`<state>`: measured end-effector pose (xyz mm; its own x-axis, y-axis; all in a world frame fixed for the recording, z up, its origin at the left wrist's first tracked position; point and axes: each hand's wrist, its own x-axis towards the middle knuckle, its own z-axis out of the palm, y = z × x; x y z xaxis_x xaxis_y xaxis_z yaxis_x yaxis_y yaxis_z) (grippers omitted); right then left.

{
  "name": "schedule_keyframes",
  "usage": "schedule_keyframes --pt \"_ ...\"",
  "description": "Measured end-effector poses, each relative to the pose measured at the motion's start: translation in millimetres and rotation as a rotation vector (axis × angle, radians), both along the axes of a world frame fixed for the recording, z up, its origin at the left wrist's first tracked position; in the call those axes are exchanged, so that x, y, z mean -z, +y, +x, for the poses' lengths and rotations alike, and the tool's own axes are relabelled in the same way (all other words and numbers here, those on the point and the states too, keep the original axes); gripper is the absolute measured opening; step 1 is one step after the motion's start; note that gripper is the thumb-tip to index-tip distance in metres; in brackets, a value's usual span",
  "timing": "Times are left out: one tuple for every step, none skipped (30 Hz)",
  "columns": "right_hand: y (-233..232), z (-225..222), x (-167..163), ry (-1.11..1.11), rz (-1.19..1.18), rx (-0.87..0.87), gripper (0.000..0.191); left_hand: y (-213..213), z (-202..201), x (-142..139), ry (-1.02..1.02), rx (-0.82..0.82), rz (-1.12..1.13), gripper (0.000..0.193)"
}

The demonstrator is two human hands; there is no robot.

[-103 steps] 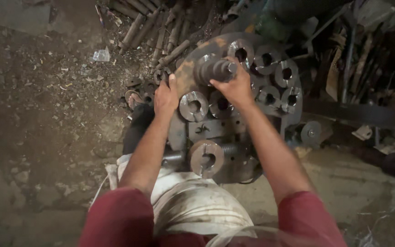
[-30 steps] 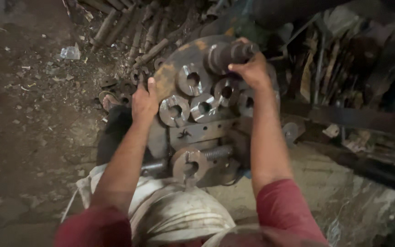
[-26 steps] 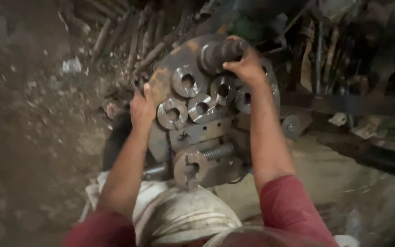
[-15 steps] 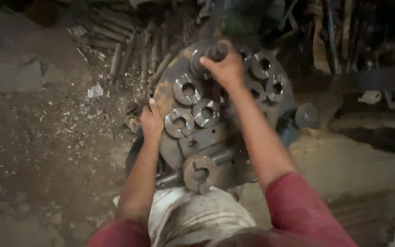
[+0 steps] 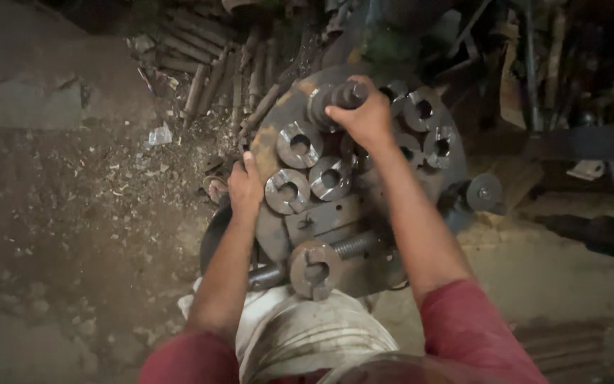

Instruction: The person secures a metal ring in a bench vise and uses an angle grinder to smooth its edges, producing sparks. After grinding, the person removes the ring and handles several other metal rings on the workbench.

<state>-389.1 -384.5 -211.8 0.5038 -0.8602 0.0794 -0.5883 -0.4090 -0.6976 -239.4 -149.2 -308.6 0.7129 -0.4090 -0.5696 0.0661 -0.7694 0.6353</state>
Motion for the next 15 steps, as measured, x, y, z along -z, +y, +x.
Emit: schedule_keyframes --pt "2 0 1 -0.032 0.007 -0.014 0.063 0 0 0 0.011 -0.007 0.000 0.075" --pt "4 -1 2 -0.061 0.017 -0.027 0.064 -1 0 0 0.003 0.002 0.002 0.076" --pt "6 0 3 -0.062 0.036 -0.001 0.063 -1 0 0 -0.005 0.012 0.004 0.076" --pt "8 -1 4 -0.064 0.053 0.023 0.063 -1 0 -1 -0.014 0.020 0.004 0.076" --pt "9 -1 5 -0.067 0.069 0.047 0.063 -2 -1 -1 -0.014 0.015 0.009 0.076" --pt "10 -1 7 -0.077 0.032 0.038 0.062 -2 -1 -1 -0.016 0.009 0.012 0.076" --pt "11 -1 8 -0.087 -0.003 0.027 0.061 -2 -1 -1 -0.018 0.002 0.016 0.076" --pt "11 -2 10 -0.095 -0.036 0.016 0.061 -2 -1 -1 -0.022 0.005 0.009 0.076" --pt "11 -2 11 -0.096 -0.021 0.026 0.061 -2 -2 0 -0.025 0.009 0.000 0.076" --pt "11 -3 13 -0.096 -0.007 0.034 0.062 -2 -1 0 -0.028 0.010 -0.009 0.076" --pt "10 -3 14 -0.094 0.008 0.040 0.063 -2 -1 1 -0.021 0.004 -0.016 0.076" --pt "8 -3 14 -0.088 -0.007 0.042 0.063 -2 -1 2 -0.013 -0.004 -0.026 0.076" --pt "6 -1 15 -0.080 -0.021 0.039 0.063 -2 -1 3 -0.004 -0.018 -0.035 0.076" --pt "3 2 15 -0.067 -0.027 0.039 0.063 -1 -1 4 -0.015 -0.009 -0.037 0.076" --pt "0 6 15 -0.067 -0.013 0.036 0.062 -1 0 5 -0.023 0.006 -0.031 0.077"
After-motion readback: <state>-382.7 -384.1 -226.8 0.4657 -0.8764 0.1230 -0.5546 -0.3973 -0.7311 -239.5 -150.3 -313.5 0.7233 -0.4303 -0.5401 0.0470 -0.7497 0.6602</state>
